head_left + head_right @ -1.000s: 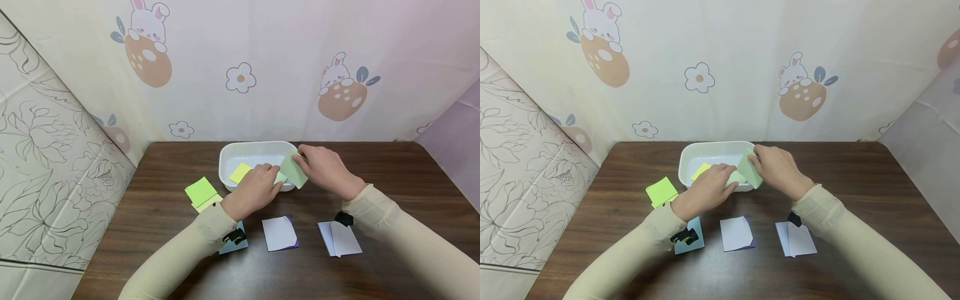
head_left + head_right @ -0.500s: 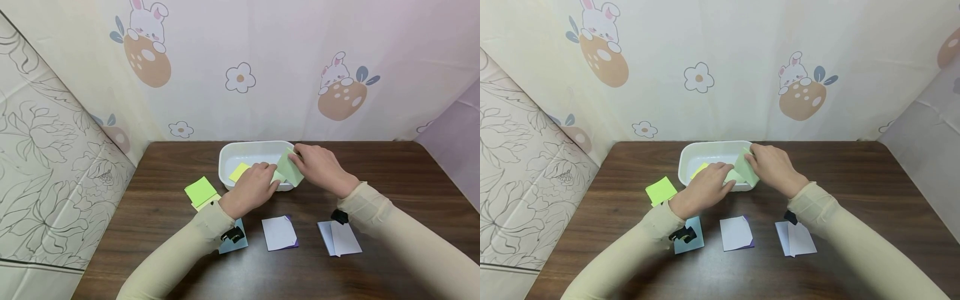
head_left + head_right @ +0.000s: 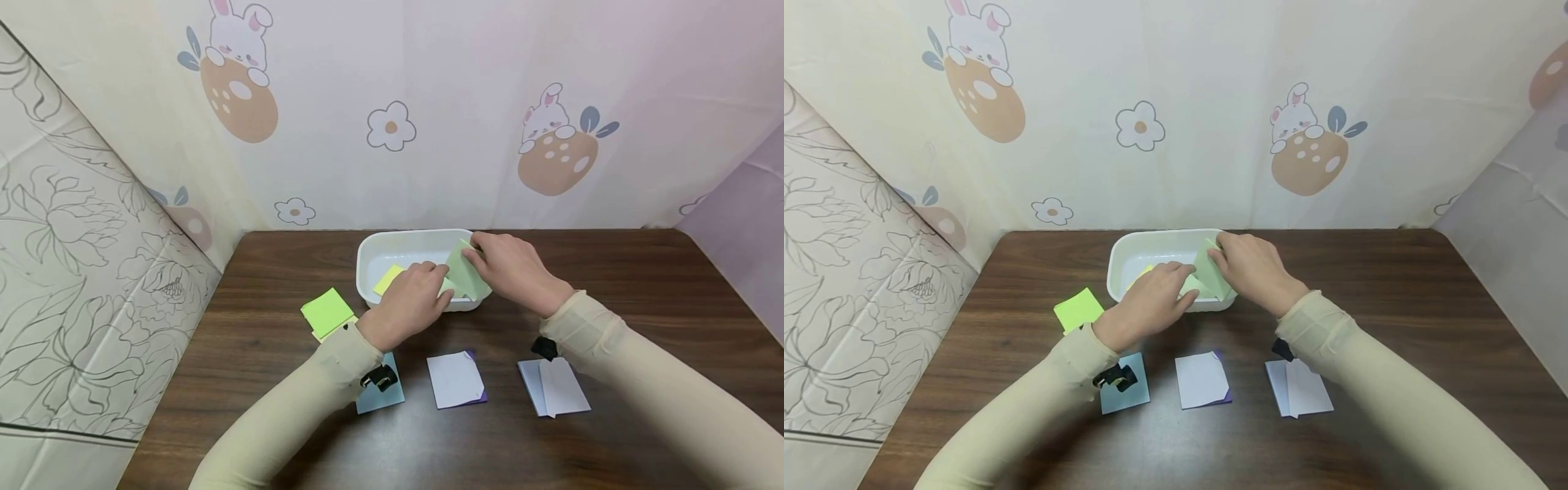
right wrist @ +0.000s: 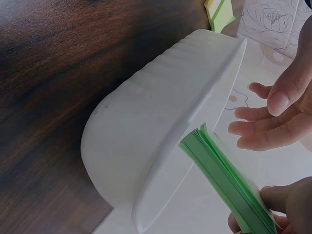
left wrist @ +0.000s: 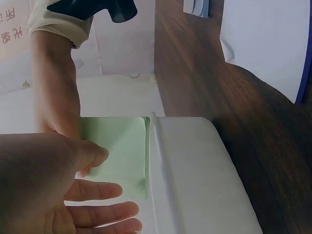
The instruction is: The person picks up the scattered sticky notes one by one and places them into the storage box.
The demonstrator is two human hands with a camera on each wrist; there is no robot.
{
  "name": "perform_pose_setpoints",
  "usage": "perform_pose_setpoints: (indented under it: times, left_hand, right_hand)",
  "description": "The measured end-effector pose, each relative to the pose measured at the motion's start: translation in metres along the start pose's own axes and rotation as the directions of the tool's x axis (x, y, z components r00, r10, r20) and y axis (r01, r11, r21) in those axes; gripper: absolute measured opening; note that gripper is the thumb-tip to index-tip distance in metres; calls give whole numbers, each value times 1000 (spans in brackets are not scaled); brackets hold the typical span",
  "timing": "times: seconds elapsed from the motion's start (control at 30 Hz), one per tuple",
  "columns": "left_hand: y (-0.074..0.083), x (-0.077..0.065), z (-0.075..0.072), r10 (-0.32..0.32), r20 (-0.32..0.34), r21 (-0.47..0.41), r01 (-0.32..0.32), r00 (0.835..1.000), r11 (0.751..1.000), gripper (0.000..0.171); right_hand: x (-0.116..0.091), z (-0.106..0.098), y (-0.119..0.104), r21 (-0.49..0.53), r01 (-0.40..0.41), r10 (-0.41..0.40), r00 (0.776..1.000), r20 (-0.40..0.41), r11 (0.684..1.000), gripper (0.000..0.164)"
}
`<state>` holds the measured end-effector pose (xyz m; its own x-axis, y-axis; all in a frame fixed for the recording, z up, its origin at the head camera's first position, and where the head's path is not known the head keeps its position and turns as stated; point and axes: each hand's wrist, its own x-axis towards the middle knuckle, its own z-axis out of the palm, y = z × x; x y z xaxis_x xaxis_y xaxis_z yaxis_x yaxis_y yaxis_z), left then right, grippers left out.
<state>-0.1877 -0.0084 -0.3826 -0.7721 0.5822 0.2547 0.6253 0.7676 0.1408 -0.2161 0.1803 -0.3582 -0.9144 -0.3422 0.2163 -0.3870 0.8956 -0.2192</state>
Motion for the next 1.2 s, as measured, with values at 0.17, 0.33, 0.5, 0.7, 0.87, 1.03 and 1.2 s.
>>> perform_pose_setpoints:
  times: [0.17, 0.33, 0.5, 0.7, 0.87, 1.03, 1.2]
  left_hand:
    - [-5, 1, 2, -8, -9, 7, 8, 1000, 1000, 37]
    - [-9, 2, 4, -15, -12, 12, 15, 1000, 1000, 38]
    - [-13, 4, 6, -26, -6, 23, 27, 1000, 999, 38]
    - [-18, 6, 8, -50, -1, 33, 50, 999, 998, 36]
    - [-22, 6, 9, -68, 6, 23, 68, 998, 997, 34]
    - [-25, 7, 10, -91, 39, 6, 90, 995, 996, 36]
    - [-27, 8, 11, -106, 50, 5, 106, 993, 994, 35]
  right_hand:
    - [4, 3, -1, -6, 0, 0, 1000, -6, 1000, 24]
    - [6, 5, -1, -14, -1, 1, 1000, -8, 1000, 24]
    - [8, 6, -2, -18, 3, -3, 1000, -8, 1000, 25]
    - [12, 8, -4, -22, 5, -5, 1000, -8, 1000, 24]
    - [15, 11, -5, -27, -5, 5, 1000, 12, 1000, 24]
    - [18, 13, -6, -23, 0, 1, 999, 36, 1000, 24]
    - [20, 15, -7, -24, 7, -6, 998, 57, 1000, 22]
